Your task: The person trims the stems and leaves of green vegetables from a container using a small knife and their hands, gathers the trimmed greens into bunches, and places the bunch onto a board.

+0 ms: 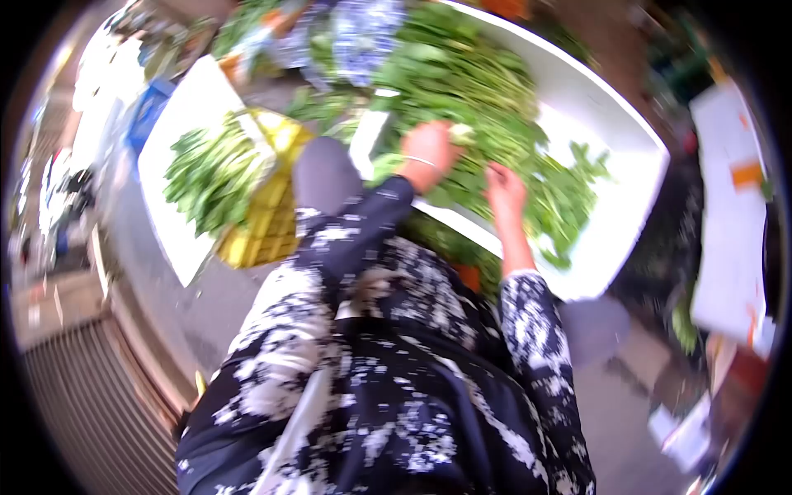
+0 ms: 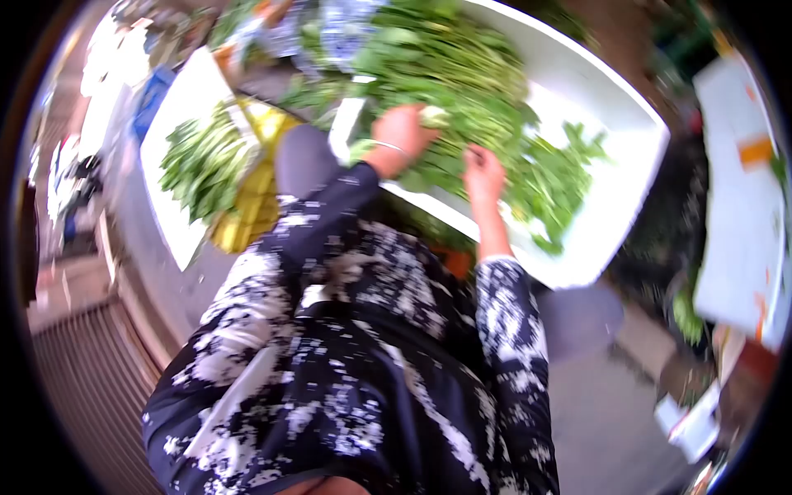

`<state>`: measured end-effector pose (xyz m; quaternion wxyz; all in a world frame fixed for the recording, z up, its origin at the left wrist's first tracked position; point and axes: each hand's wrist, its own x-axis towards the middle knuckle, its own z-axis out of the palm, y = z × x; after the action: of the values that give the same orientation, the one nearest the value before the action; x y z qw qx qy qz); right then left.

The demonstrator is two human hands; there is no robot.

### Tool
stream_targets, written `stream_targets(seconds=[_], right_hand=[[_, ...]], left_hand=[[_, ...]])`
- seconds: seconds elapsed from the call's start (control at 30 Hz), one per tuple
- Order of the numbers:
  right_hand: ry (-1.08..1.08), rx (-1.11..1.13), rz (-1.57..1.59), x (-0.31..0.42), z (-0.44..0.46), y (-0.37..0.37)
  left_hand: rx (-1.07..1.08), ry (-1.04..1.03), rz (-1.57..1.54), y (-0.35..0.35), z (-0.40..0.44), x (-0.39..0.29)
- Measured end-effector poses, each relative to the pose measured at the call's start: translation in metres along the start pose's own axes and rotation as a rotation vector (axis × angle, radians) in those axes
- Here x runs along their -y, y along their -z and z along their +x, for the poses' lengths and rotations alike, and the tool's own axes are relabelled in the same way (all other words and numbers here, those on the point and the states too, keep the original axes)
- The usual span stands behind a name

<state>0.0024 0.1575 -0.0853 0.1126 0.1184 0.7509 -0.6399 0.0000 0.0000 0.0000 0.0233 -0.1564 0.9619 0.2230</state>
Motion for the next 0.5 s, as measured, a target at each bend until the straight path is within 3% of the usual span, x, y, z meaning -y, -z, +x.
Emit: stream_targets(seconds=[0.07,0.1,0.17,0.2,0.27,0.37,0.5], right_hand=[[0.182,0.080,-0.277,-0.068,0.026,0.011],[0.459,0.009,-0.403,0.025,0.087,-0.008],[0.451,-0.044,-0.483,0.015,0.069,-0.004],[0.333,0.014,-0.512,-0.001,0.026,-0.010],[0.346,-0.076,-0.671,0.010,0.021,-0.003],[0.329,-0.019,-0.702,0.012,0.020,-0.004],[0.310,0.021,-0.730,0.008,0.028,-0.006]], left_hand=[[-0.040,-0.005,0.032,-0.011,-0.019,-0.013],[-0.292,-0.117,-0.150,0.019,0.044,-0.006],[-0.267,-0.137,-0.208,0.026,0.028,0.001],[-0.159,-0.060,-0.197,0.034,0.007,0.021],[-0.052,-0.041,-0.404,0.053,0.007,0.023],[-0.151,-0.031,-0.462,0.081,0.003,0.030],[-0.217,-0.197,-0.286,0.112,0.001,0.024]])
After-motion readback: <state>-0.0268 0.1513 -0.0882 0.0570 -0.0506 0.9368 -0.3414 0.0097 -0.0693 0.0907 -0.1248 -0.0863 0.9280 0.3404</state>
